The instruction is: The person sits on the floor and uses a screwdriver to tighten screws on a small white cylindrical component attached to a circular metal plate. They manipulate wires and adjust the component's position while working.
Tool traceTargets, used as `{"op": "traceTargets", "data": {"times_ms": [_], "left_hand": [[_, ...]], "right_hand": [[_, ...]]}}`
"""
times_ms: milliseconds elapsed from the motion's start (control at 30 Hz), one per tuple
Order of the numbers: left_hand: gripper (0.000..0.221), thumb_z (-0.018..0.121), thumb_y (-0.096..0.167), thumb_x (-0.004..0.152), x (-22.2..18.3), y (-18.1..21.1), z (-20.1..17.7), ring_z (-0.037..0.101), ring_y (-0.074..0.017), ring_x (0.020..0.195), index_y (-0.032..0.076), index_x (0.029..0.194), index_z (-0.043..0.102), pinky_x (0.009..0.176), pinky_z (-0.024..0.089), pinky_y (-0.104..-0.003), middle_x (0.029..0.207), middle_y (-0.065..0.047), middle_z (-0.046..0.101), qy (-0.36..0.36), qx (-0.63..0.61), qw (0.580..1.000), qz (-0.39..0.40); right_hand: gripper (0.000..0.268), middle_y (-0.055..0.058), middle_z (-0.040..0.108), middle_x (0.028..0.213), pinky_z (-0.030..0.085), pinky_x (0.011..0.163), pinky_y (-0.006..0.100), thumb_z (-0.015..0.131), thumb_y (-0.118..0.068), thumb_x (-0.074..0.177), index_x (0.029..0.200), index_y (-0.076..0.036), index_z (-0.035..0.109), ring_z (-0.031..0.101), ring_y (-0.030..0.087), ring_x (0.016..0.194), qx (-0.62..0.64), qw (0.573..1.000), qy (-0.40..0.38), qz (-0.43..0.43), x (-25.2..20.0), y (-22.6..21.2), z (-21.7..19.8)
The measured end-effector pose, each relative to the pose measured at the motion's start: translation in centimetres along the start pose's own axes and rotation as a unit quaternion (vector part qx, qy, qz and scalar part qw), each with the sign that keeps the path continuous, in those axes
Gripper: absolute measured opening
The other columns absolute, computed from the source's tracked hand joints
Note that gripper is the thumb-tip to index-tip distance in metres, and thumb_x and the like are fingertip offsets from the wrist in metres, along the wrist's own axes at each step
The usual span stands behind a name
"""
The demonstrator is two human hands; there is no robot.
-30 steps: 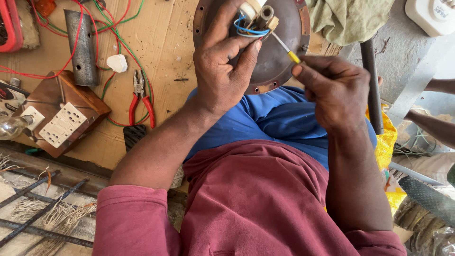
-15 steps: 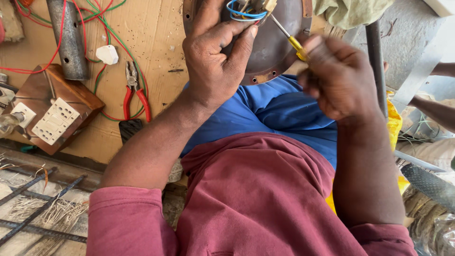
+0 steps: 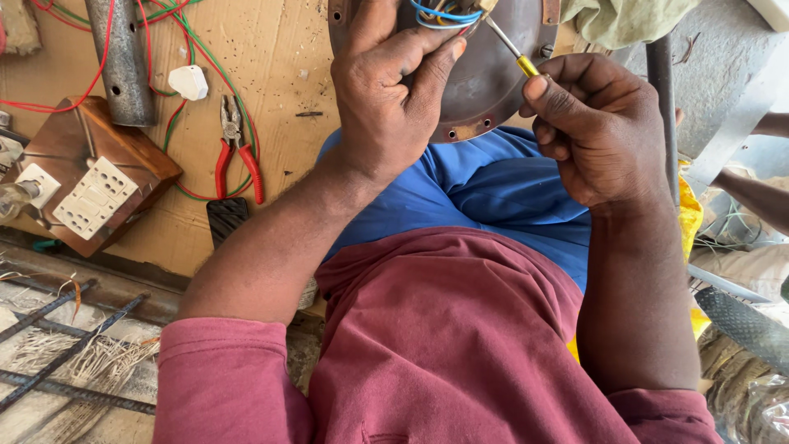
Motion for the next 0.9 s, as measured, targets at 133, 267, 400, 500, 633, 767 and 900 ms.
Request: {"op": "traceTargets", "data": {"times_ms": [133,267,400,500,633,767,900], "left_hand": [[0.011,0.078,0.004,0.103,0.0,0.0,0.1,0.069,-0.0162,0.104,0.002,0.114,0.076,0.088,0.059,-0.026,0.121,-0.007,0.064,0.004,0.013,1.0,0.002],[0.009,0.078,0.005,0.104,0.1,0.0,0.1,0.068,-0.0151,0.1,0.003,0.112,0.076,0.085,0.057,-0.027,0.116,-0.007,0.064,0.005,0.018,1.0,-0.007],[0.009,0.079,0.006,0.103,0.3,0.7,0.0,0.065,-0.0175,0.101,0.003,0.111,0.076,0.088,0.053,-0.031,0.115,-0.007,0.063,0.01,0.051,0.998,0.021],[0.007,0.079,0.007,0.102,0.5,0.8,0.0,0.063,-0.0187,0.101,0.003,0.108,0.076,0.087,0.051,-0.032,0.114,-0.007,0.062,0.011,0.048,0.999,0.017],[0.005,0.077,0.007,0.1,0.6,0.5,0.1,0.064,-0.0181,0.098,0.002,0.1,0.075,0.081,0.052,-0.032,0.108,-0.008,0.062,0.012,0.016,1.0,-0.003],[0.008,0.076,0.008,0.101,0.4,0.7,0.2,0.063,-0.0153,0.093,0.002,0.097,0.075,0.081,0.051,-0.032,0.107,-0.007,0.063,0.031,0.054,0.998,0.033],[0.009,0.074,0.008,0.107,0.2,-0.4,0.7,0.07,-0.0077,0.088,0.001,0.101,0.074,0.073,0.056,-0.024,0.11,-0.005,0.064,0.01,-0.022,0.999,-0.025]], "right_hand": [[0.014,0.005,0.067,0.084,0.043,0.056,0.019,0.076,-0.006,0.101,0.11,0.001,0.068,0.058,0.007,0.064,-0.007,1.0,-0.001,-0.002,0.0,-0.1,-0.1],[0.014,0.006,0.068,0.085,0.043,0.055,0.019,0.076,-0.006,0.101,0.109,0.001,0.067,0.057,0.007,0.063,-0.005,1.0,-0.003,0.004,0.1,0.1,0.0],[0.014,0.006,0.068,0.084,0.043,0.054,0.019,0.076,-0.006,0.1,0.11,0.001,0.068,0.058,0.008,0.063,-0.006,1.0,0.005,0.005,0.1,0.2,-0.2],[0.015,0.006,0.068,0.084,0.043,0.054,0.019,0.076,-0.005,0.1,0.11,0.001,0.068,0.058,0.008,0.063,-0.006,1.0,0.004,-0.002,0.1,0.2,-0.3],[0.015,0.006,0.067,0.085,0.041,0.053,0.019,0.077,-0.002,0.1,0.111,0.002,0.069,0.057,0.007,0.064,-0.008,1.0,-0.006,-0.027,0.1,0.0,0.1],[0.021,0.004,0.071,0.086,0.041,0.056,0.017,0.079,-0.001,0.089,0.108,0.0,0.07,0.057,0.004,0.064,-0.087,0.992,0.051,-0.074,-0.4,-1.3,0.3],[0.029,0.006,0.069,0.07,0.032,0.036,0.018,0.067,-0.03,0.105,0.104,-0.002,0.075,0.053,0.006,0.046,-0.115,0.99,0.06,0.049,-1.0,-1.1,0.0]]}}
Point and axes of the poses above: each hand's wrist, its own x-axis towards the middle knuckle, its own z-axis out of the palm, y = z × x, the point moved 7 cm from there along x, towards the middle knuckle
